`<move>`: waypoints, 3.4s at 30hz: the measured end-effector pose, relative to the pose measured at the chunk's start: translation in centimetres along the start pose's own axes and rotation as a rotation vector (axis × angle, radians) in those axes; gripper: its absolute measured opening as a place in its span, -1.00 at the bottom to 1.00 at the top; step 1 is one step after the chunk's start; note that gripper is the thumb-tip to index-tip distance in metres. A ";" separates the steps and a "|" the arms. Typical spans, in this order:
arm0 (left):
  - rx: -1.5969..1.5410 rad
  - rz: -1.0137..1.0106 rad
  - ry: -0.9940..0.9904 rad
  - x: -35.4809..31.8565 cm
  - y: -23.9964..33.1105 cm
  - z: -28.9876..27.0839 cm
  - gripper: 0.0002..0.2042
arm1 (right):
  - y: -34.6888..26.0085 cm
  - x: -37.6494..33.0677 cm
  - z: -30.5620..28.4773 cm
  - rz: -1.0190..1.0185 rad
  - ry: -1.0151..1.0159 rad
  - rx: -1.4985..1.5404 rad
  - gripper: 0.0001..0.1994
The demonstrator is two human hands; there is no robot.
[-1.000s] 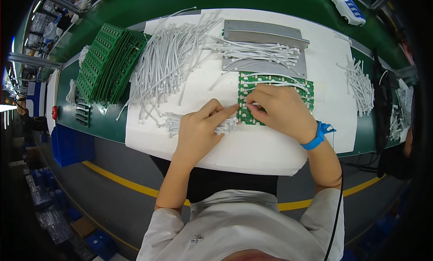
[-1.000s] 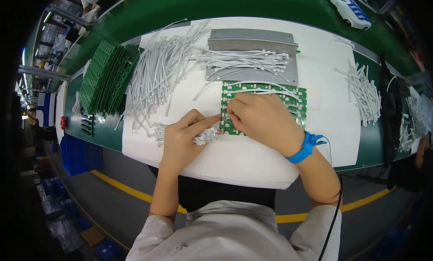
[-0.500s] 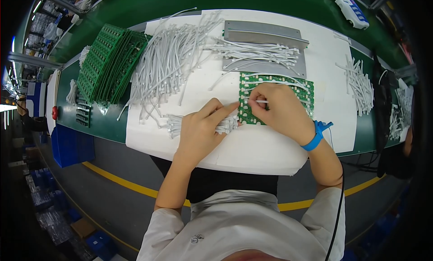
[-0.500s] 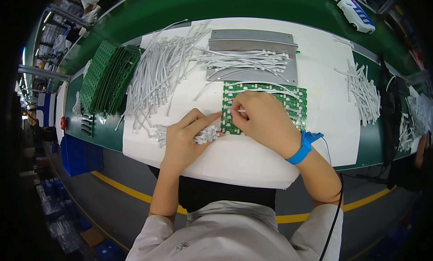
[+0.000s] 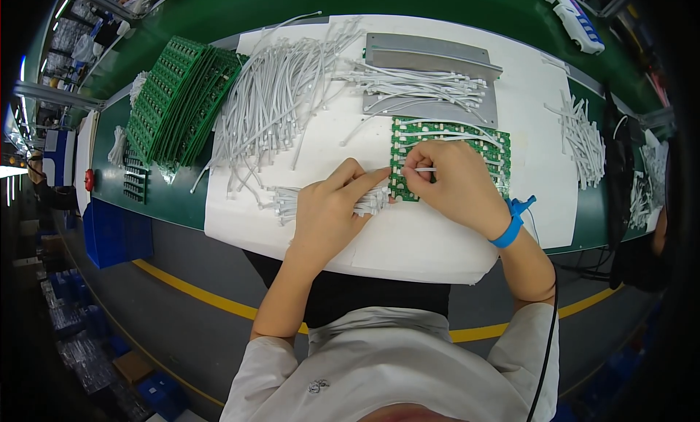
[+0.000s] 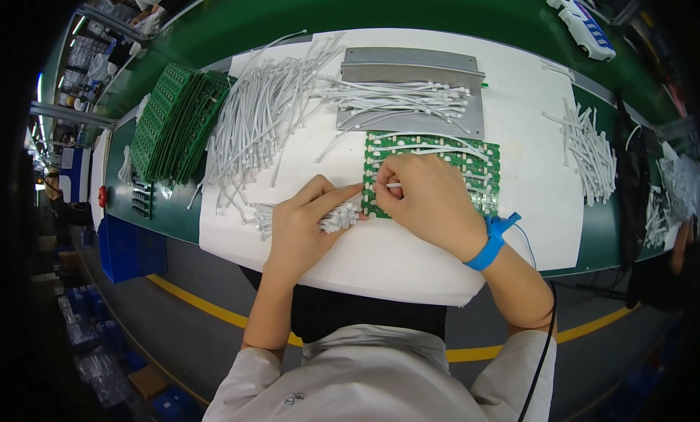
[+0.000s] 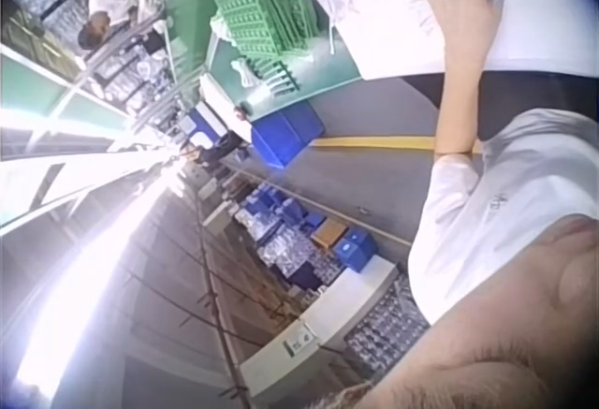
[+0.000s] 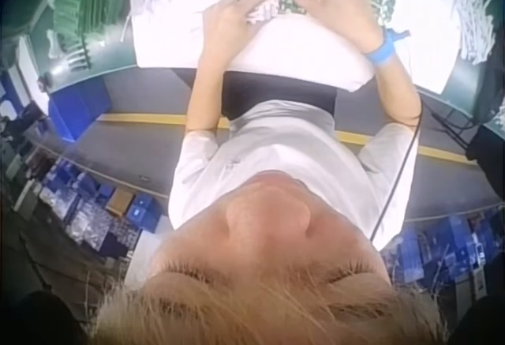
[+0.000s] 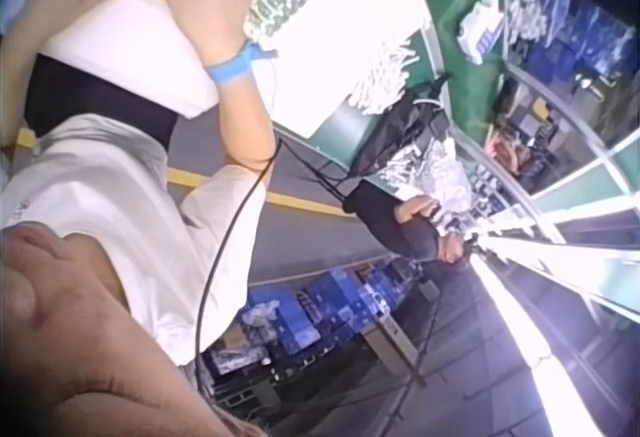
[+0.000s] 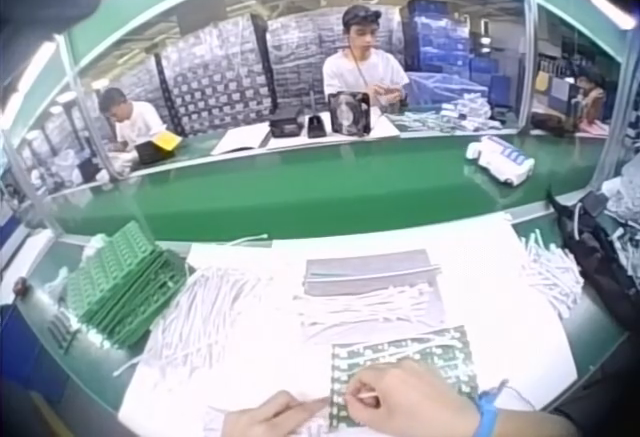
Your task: Manually inserting wiring leads into an LED circuit board on a factory assembly line.
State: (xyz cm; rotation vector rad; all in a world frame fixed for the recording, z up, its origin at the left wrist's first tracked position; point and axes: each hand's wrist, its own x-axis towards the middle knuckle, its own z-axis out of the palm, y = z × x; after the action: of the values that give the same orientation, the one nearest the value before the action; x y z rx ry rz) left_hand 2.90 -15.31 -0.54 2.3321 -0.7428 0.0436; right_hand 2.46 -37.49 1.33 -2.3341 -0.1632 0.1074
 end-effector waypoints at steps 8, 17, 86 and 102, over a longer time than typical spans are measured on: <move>0.017 -0.003 -0.030 -0.1 -0.1 0.0 -0.39 | 0.4 0.2 0.0 0.026 -0.012 0.102 -0.88; 0.013 0.028 0.017 0.1 0.0 0.1 -0.61 | -0.2 -0.4 0.9 -0.081 0.105 -0.036 -0.93; -0.514 -0.103 0.135 -0.1 1.2 -1.6 -0.63 | -1.9 -0.2 -1.4 0.144 -0.362 0.787 -0.79; -0.326 0.101 0.111 -0.4 -0.7 -1.6 -0.59 | -0.4 0.0 -1.3 0.016 -0.333 0.645 -0.84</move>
State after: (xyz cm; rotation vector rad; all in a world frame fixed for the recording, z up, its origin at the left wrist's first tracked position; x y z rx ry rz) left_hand 3.17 -13.66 0.19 1.9665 -0.7507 0.0887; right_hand 2.59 -38.09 2.50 -1.6616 -0.2346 0.4838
